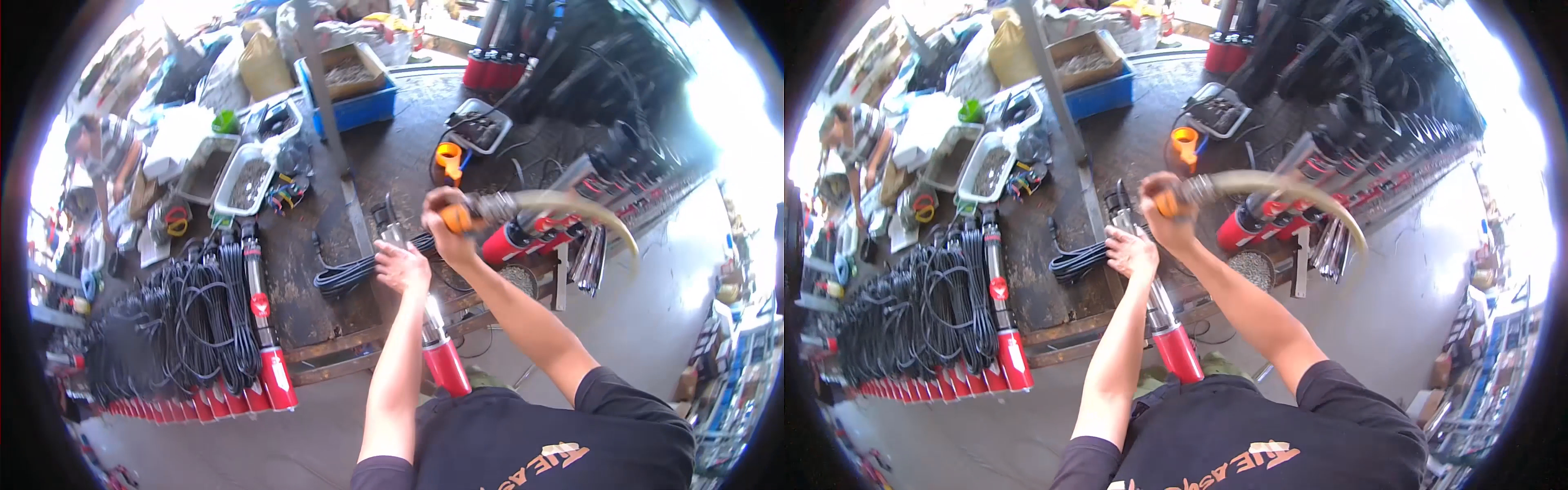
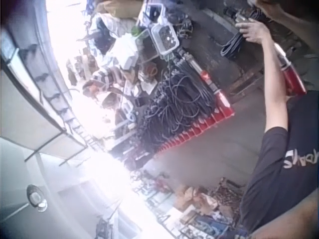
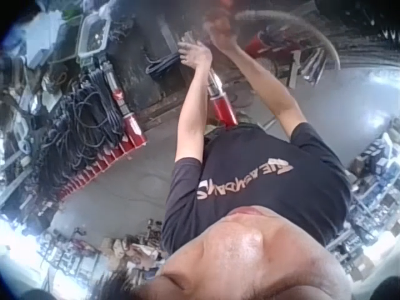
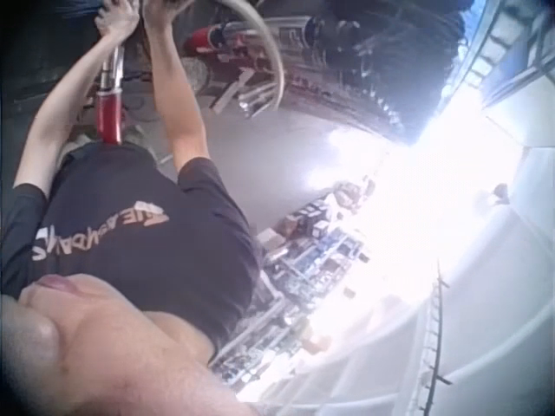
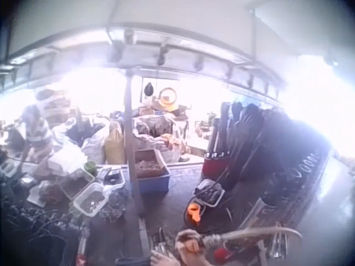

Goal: The person assembles components of cylindrical pumps by hand and using a pneumatic tool, attaching wires and securing parts with fasteners.

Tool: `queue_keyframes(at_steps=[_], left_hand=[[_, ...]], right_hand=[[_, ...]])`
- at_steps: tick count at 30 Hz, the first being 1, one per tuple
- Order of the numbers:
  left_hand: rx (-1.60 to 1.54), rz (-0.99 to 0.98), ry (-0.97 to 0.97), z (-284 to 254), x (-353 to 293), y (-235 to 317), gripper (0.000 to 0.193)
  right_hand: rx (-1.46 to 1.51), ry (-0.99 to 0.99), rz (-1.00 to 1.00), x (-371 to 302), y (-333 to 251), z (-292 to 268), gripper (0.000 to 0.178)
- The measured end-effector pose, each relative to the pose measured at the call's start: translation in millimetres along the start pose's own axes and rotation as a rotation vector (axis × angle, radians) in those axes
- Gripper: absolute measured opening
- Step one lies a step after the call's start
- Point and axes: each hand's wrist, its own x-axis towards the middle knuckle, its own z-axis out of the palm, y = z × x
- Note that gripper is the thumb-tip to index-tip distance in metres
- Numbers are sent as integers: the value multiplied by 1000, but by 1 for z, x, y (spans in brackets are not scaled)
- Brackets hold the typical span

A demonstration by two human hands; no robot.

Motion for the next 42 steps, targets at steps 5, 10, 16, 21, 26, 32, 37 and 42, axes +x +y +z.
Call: queue_keyframes(at_steps=[5,10,16,21,26,32,37,42], left_hand=[[-175,892,-19,-17,-86,44,33],[35,1325,-468,55,-181,82,20],[-5,1317,-451,94,-175,100,24],[-189,1061,-626,56,-166,124,26],[-537,397,-1133,43,-158,108,25],[-1120,-234,-1509,0,-151,66,17],[-1309,-480,-1700,-71,-155,28,21],[-1698,-542,-1658,-88,-150,-6,19]], right_hand=[[-261,72,-243,-84,-122,-113,18],[-202,385,-171,-163,-159,-162,20],[-190,571,-228,-200,-183,-199,19],[-171,651,-243,-203,-183,-218,15],[-97,623,-174,-193,-185,-212,15],[63,644,-148,-182,-180,-191,17],[267,680,-166,-164,-180,-168,18],[364,643,-108,-154,-178,-137,18]])
